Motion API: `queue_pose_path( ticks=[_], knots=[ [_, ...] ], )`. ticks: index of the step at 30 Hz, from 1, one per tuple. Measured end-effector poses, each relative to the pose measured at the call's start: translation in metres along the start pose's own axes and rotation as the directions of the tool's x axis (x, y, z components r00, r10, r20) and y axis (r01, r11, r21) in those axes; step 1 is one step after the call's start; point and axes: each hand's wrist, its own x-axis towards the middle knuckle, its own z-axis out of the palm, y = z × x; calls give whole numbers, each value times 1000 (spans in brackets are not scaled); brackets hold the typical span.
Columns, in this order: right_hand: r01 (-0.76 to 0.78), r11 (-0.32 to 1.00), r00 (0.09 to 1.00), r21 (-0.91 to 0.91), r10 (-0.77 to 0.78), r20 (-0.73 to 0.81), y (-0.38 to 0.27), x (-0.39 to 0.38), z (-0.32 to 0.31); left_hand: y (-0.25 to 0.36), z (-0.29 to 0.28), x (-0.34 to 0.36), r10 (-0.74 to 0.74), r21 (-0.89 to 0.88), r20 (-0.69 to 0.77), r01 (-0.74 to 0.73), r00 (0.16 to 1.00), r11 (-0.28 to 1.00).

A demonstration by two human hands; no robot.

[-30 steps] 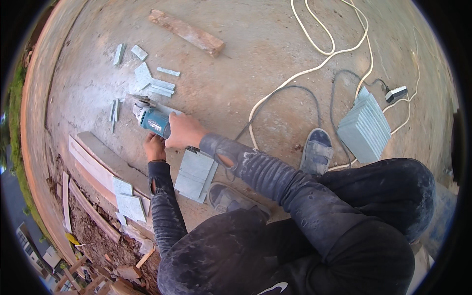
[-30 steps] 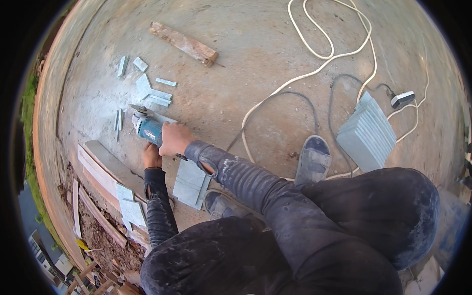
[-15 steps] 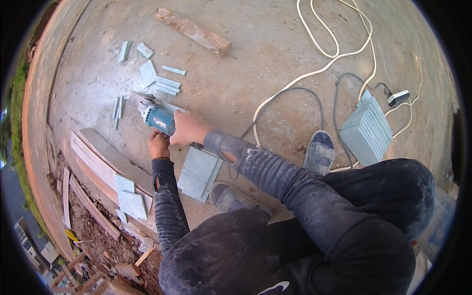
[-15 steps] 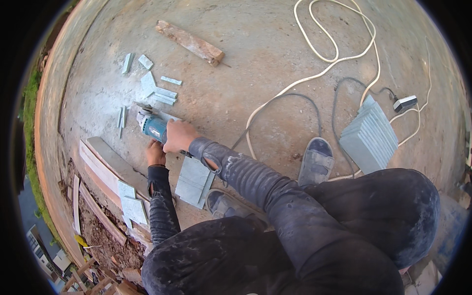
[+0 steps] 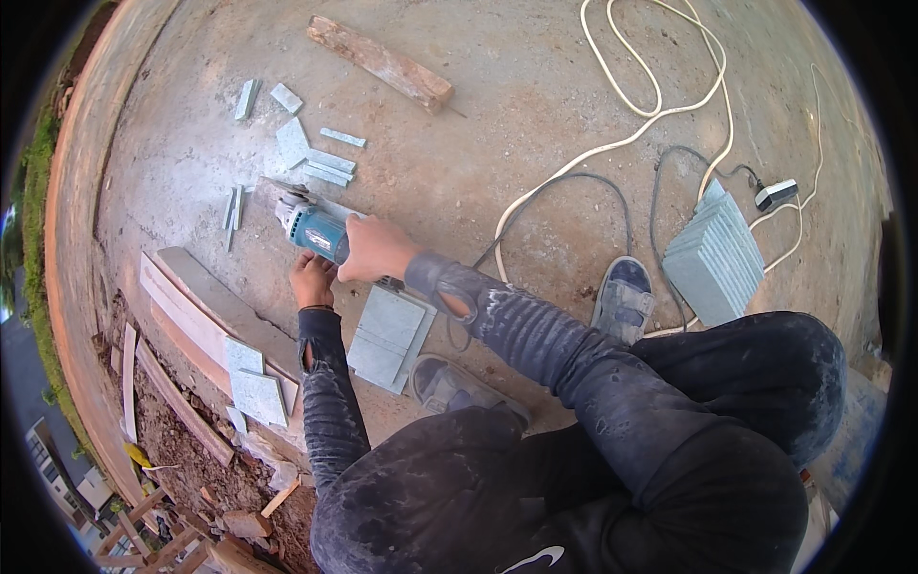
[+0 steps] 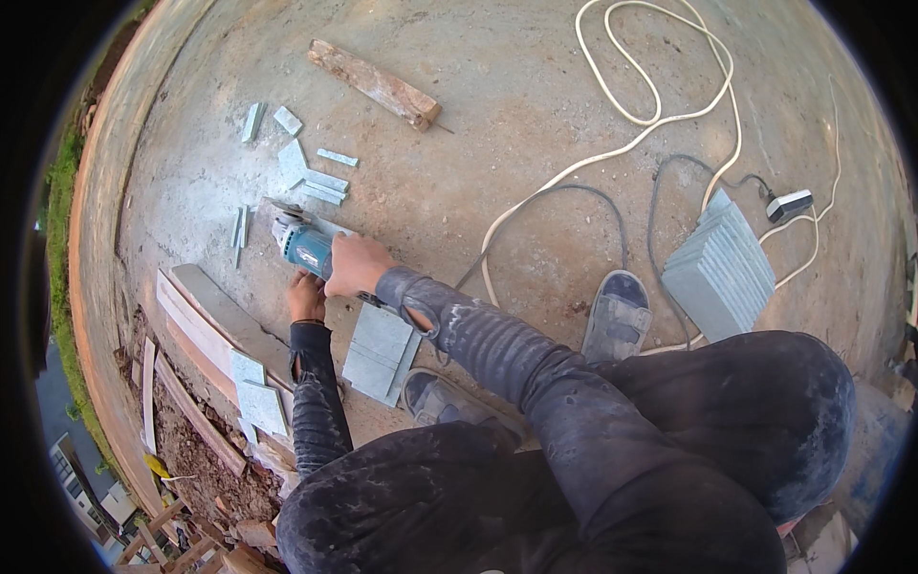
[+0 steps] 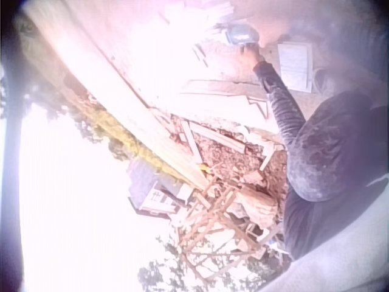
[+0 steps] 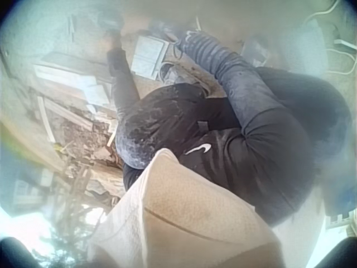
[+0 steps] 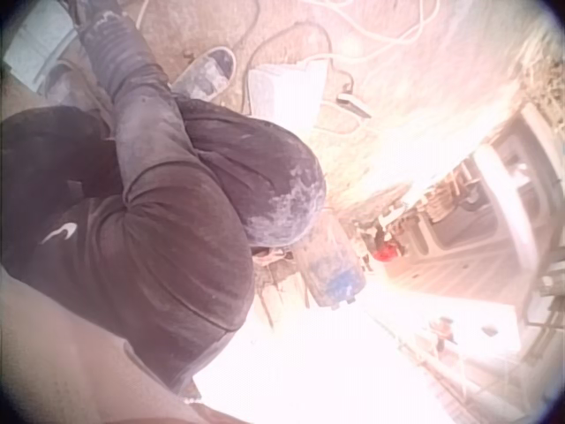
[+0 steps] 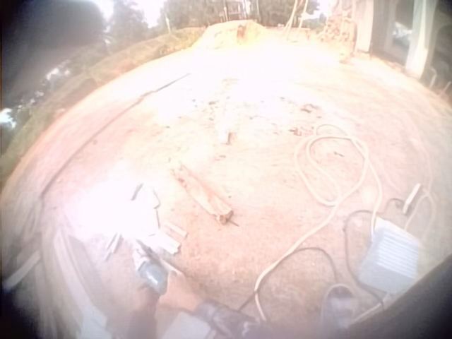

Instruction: The person cuts several stone tiles using a power grinder while kneeling on a concrete surface.

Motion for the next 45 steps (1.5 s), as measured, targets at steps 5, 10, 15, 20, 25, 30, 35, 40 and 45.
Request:
queue_pose_path(
  ticks=[5,10,15,20,25,30,35,40,45],
  knots=[
    [6,1000,1000,10,-6,18,2,-2,-2,-1,0,0,10,-6,3,-10,1000,1000],
    [22,1000,1000,11,-22,4,4,-4,-2,1,1,-2,14,-6,-1,-14,1000,1000],
    [4,1000,1000,26,-4,7,4,-8,-5,0,1,-1,9,-33,-9,-9,1000,999],
    [17,1000,1000,24,-17,-3,4,-7,-4,-3,-2,3,3,-35,25,-3,1000,999],
    [-6,992,998,128,14,-62,5,-15,-4,-1,-9,-5,-55,-103,102,65,993,993],
    [-72,983,994,170,85,-71,21,-29,-48,18,-37,-39,28,-174,67,-16,997,985],
    [-69,986,979,150,96,-182,27,-30,-88,54,-72,-87,134,-225,-50,-141,990,964],
    [-13,956,977,292,74,-199,22,-40,-103,59,-148,-144,240,-63,-251,-263,938,963],
    [2,935,977,355,74,-199,11,-51,-109,33,-268,-182,217,-74,-493,-289,843,955]
  ],
)
